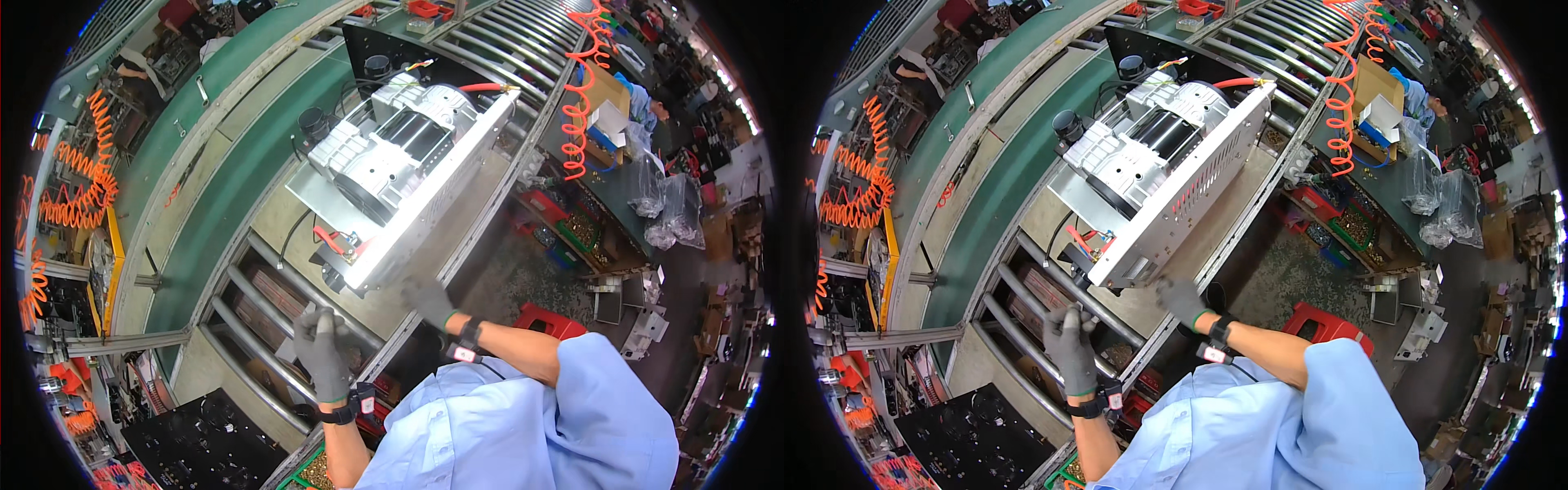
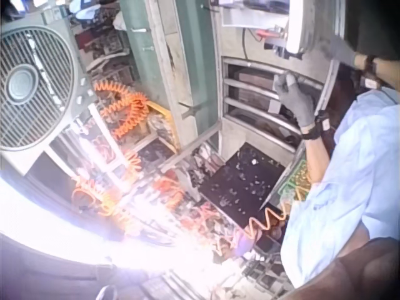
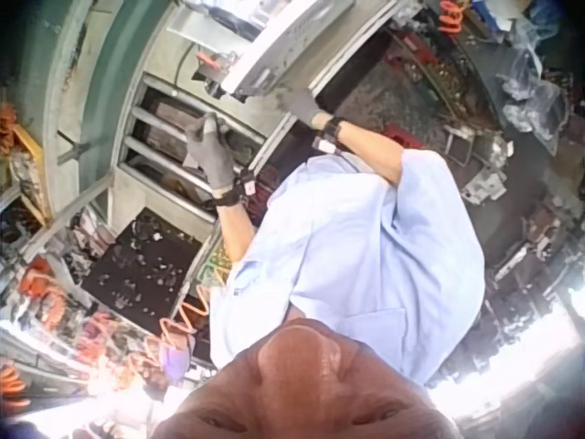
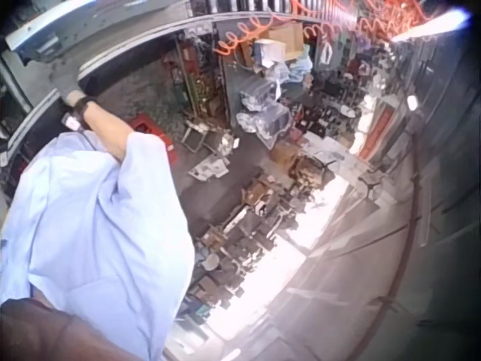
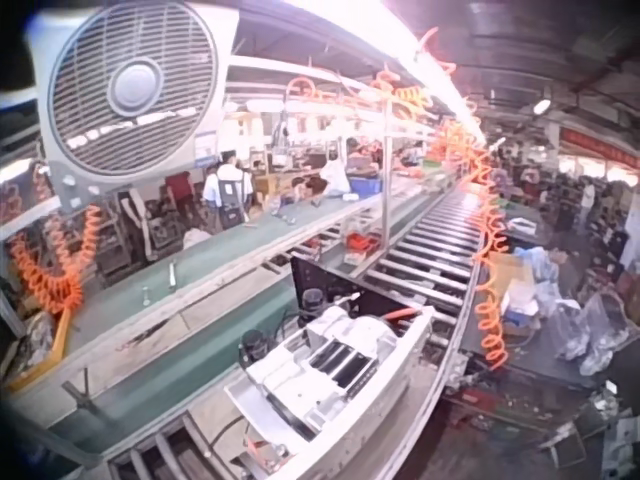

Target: The person lifts a motor and places it onto a metal chassis, then retrieves screws and washers from bins to secure the motor using a pneumatic screwdriver.

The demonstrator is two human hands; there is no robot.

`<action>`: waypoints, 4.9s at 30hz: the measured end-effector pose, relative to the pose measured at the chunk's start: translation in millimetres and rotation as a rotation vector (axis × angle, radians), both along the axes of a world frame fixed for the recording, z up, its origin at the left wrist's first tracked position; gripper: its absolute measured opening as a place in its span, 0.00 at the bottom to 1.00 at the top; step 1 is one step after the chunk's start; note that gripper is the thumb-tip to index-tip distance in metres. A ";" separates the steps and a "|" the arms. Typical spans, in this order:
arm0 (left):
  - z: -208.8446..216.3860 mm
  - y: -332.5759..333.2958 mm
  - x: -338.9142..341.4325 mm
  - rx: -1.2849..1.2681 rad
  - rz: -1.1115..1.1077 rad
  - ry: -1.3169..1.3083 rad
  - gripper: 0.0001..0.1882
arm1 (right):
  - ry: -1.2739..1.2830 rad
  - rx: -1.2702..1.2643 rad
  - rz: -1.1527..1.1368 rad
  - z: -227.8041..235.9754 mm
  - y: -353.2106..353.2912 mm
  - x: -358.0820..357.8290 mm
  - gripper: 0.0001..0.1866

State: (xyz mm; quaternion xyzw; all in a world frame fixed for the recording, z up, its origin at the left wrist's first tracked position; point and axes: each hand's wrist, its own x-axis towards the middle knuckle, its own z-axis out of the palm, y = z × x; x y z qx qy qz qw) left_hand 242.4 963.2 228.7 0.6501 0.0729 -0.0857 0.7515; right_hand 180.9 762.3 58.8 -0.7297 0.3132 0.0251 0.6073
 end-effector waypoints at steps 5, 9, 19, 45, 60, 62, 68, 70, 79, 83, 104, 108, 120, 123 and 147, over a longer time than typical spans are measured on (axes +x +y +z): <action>50.0 -41.2 19.6 0.054 -0.080 -0.272 0.06 | -0.278 0.313 -0.476 47.9 -59.8 34.1 0.18; 56.1 -73.2 25.1 0.039 -0.212 -0.256 0.06 | -0.200 0.390 -0.494 45.5 -57.7 48.5 0.17; 51.0 -81.0 28.7 0.047 -0.262 -0.209 0.07 | -0.320 0.403 -0.523 44.3 -39.7 48.0 0.14; 49.0 -75.5 34.1 0.086 -0.334 -0.226 0.06 | -0.380 0.525 -0.609 60.1 -50.5 46.6 0.08; 50.0 -72.6 34.9 0.051 -0.377 -0.240 0.06 | -0.221 0.276 -0.514 49.1 -48.1 46.2 0.13; 49.7 -72.2 35.1 0.053 -0.383 -0.238 0.06 | -0.195 0.244 -0.443 49.0 -52.1 44.6 0.15; 45.2 -71.2 39.1 0.090 -0.396 -0.253 0.07 | -0.202 0.347 -0.354 46.2 -62.6 42.7 0.19; 44.3 -71.0 39.3 0.099 -0.388 -0.254 0.06 | -0.162 0.426 -0.352 43.4 -64.5 44.7 0.20; 45.4 -72.8 37.2 0.124 -0.361 -0.252 0.06 | -0.131 0.715 -0.411 -5.2 -74.9 59.6 0.22; 47.6 -70.8 34.6 0.103 -0.341 -0.273 0.06 | -0.273 0.286 -0.205 -5.1 -73.9 63.7 0.17; 47.2 -75.4 32.2 0.228 -0.389 -0.396 0.09 | -0.312 0.389 -0.602 -4.9 -53.0 72.4 0.09; 47.9 -74.8 36.3 0.150 -0.412 -0.342 0.16 | -0.319 0.185 -0.659 -52.1 -43.9 102.7 0.06; 45.4 -74.2 37.0 0.109 -0.384 -0.276 0.03 | -0.351 0.094 -0.634 19.9 -38.6 55.4 0.13; 47.1 -74.5 37.0 0.117 -0.383 -0.275 0.04 | -0.324 -0.034 -0.635 27.1 -36.3 58.1 0.13; 47.8 -74.3 35.4 0.093 -0.374 -0.264 0.06 | -0.146 0.463 -0.504 9.3 -64.1 52.3 0.15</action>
